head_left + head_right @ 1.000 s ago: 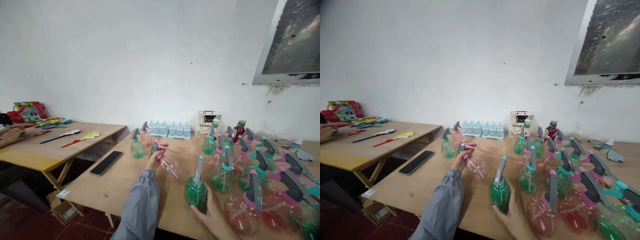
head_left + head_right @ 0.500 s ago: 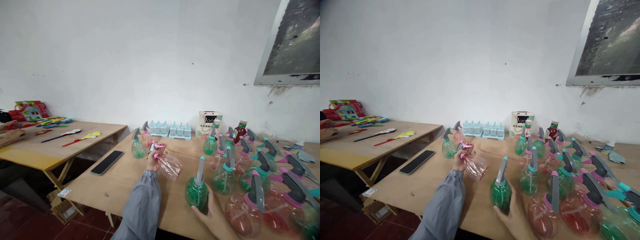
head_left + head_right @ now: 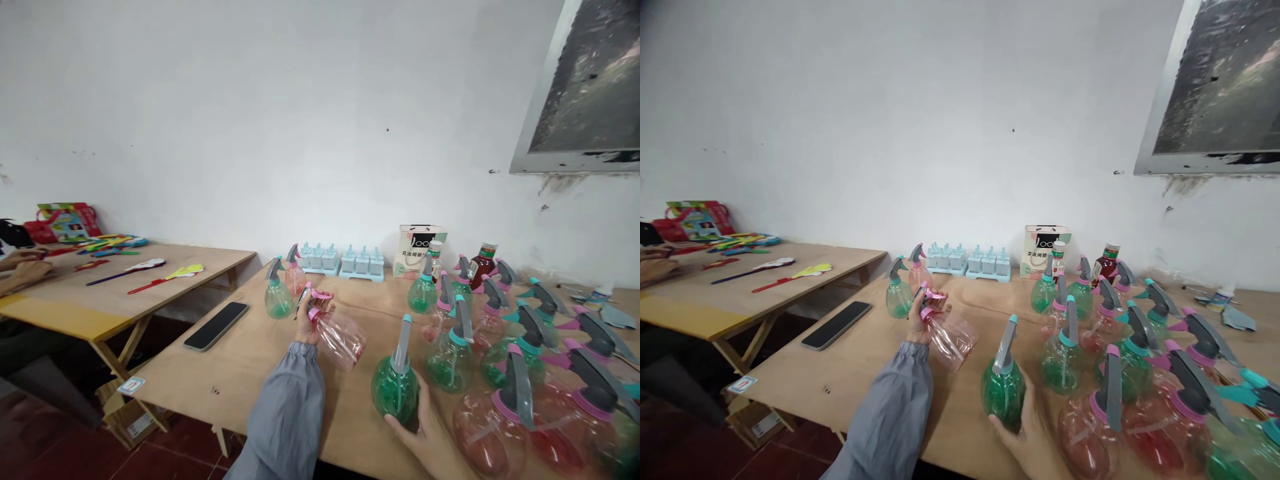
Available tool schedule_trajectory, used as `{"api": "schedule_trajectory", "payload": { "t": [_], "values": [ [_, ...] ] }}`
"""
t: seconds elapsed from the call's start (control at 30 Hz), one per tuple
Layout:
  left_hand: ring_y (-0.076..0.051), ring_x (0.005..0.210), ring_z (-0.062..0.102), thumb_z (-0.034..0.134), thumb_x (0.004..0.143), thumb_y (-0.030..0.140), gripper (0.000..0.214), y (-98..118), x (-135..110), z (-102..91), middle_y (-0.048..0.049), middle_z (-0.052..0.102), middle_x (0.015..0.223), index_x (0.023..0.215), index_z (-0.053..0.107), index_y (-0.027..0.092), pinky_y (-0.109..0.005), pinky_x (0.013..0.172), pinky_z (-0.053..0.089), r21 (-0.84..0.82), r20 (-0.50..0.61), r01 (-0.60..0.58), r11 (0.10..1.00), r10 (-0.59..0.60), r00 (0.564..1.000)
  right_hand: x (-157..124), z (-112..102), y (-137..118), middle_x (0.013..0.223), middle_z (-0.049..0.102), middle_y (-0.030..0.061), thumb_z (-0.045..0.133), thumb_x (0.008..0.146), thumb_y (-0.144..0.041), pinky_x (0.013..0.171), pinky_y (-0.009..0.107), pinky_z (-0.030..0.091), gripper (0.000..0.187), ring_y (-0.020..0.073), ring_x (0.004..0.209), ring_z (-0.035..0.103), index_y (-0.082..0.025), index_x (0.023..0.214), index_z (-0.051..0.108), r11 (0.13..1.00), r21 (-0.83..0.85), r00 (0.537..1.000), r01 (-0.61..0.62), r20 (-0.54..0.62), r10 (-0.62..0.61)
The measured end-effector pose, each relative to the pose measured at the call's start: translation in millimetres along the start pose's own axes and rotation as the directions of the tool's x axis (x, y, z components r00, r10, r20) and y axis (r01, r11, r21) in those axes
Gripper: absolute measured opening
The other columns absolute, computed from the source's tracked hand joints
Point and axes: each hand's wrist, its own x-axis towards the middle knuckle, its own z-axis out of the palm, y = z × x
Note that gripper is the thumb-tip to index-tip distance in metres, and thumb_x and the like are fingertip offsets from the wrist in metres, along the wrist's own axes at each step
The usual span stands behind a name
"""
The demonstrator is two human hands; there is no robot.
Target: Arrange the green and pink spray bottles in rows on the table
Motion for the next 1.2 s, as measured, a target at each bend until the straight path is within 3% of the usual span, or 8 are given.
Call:
{"api": "schedule_trajectory", "payload": {
  "t": [0.1, 0.27, 0.43, 0.53, 0.7, 0.9, 1.07, 1.2],
  "values": [
    [-0.007, 0.051, 0.057, 0.083, 0.07, 0.045, 0.038, -0.4, 0.0, 1.9, 0.0058, 0.058, 0.058, 0.065, 0.055, 0.019, -0.021, 0.056, 0.049, -0.008, 0.012, 0.005, 1.0, -0.005, 1.0, 0.1, -0.3, -0.5, 0.151, 0.048, 0.022, 0.059, 0.092, -0.047, 0.114, 0.057, 0.044, 0.077, 0.0342, 0.139, 0.052, -0.017, 0.152, 0.02, 1.0, -0.009, 1.0, -0.01, 0.007, 0.01],
    [-0.013, 0.062, 0.068, 0.084, 0.069, 0.046, 0.037, -5.6, 0.4, 5.1, -0.0006, 0.069, 0.068, 0.072, 0.062, 0.016, -0.022, 0.058, 0.051, 0.053, -0.015, 0.112, 0.992, -0.112, 0.994, 1.4, -2.3, -2.9, 0.153, 0.047, 0.0209, 0.058, 0.092, -0.047, 0.115, 0.053, 0.043, 0.078, 0.0323, 0.14, 0.051, -0.018, 0.153, 0.018, 0.999, 0.021, 0.999, -0.027, 0.037, 0.026],
    [-0.008, 0.048, 0.06, 0.083, 0.07, 0.038, 0.033, -7.8, 2.6, 7.4, 0.0039, 0.062, 0.055, 0.064, 0.058, 0.017, -0.019, 0.051, 0.047, 0.046, -0.12, 0.048, 0.998, -0.042, 0.992, 0.6, -1.2, -0.2, 0.153, 0.047, 0.0211, 0.058, 0.092, -0.05, 0.115, 0.053, 0.044, 0.079, 0.0331, 0.14, 0.05, -0.017, 0.152, 0.021, 1.0, 0.016, 0.999, -0.022, 0.024, 0.021],
    [-0.013, 0.06, 0.069, 0.081, 0.072, 0.041, 0.031, -7.0, 2.8, 7.1, -0.0018, 0.07, 0.066, 0.071, 0.063, 0.016, -0.02, 0.053, 0.048, 0.083, -0.108, 0.09, 0.992, -0.081, 0.991, -0.4, -0.3, 0.8, 0.152, 0.048, 0.0215, 0.059, 0.091, -0.05, 0.116, 0.053, 0.043, 0.079, 0.0333, 0.14, 0.051, -0.016, 0.152, 0.022, 0.999, 0.021, 0.999, -0.026, 0.025, 0.026],
    [-0.007, 0.045, 0.058, 0.083, 0.067, 0.038, 0.031, -7.8, 3.2, 5.0, 0.0058, 0.06, 0.052, 0.066, 0.059, 0.018, -0.019, 0.051, 0.045, 0.063, -0.125, 0.019, 0.998, -0.011, 0.992, 0.0, -0.7, -0.7, 0.152, 0.047, 0.0221, 0.06, 0.091, -0.048, 0.116, 0.054, 0.042, 0.078, 0.0333, 0.139, 0.051, -0.016, 0.152, 0.023, 0.999, 0.033, 0.999, -0.036, 0.02, 0.035],
    [-0.018, 0.083, 0.075, 0.08, 0.067, 0.05, 0.039, -5.3, -0.4, 4.0, -0.0087, 0.079, 0.086, 0.081, 0.072, 0.014, -0.02, 0.058, 0.047, 0.258, -0.084, 0.09, 0.962, -0.07, 0.994, 0.1, -1.0, -0.6, 0.151, 0.048, 0.022, 0.061, 0.09, -0.044, 0.116, 0.054, 0.042, 0.078, 0.0331, 0.14, 0.051, -0.015, 0.152, 0.024, 0.999, 0.036, 1.0, -0.022, 0.012, 0.022],
    [-0.028, 0.105, 0.074, 0.083, 0.062, 0.058, 0.057, 12.6, -25.7, 8.1, -0.0135, 0.079, 0.104, 0.101, 0.075, 0.017, -0.022, 0.06, 0.046, 0.556, -0.017, 0.018, 0.831, -0.01, 1.0, 0.5, 2.2, 3.5, 0.147, 0.052, 0.0226, 0.062, 0.088, -0.047, 0.113, 0.055, 0.044, 0.078, 0.0347, 0.136, 0.055, -0.015, 0.15, 0.027, 0.999, 0.019, 0.999, -0.031, -0.007, 0.031],
    [-0.029, 0.104, 0.073, 0.086, 0.063, 0.052, 0.053, 56.3, -49.1, -7.6, -0.0105, 0.079, 0.103, 0.103, 0.077, 0.019, -0.028, 0.072, 0.052, 0.751, 0.016, -0.164, 0.639, 0.23, 0.973, 0.6, 2.3, 3.5, 0.149, 0.05, 0.0231, 0.06, 0.088, -0.047, 0.114, 0.054, 0.043, 0.078, 0.0344, 0.138, 0.052, -0.014, 0.15, 0.026, 1.0, 0.015, 1.0, -0.025, 0.005, 0.025]
  ]
}}
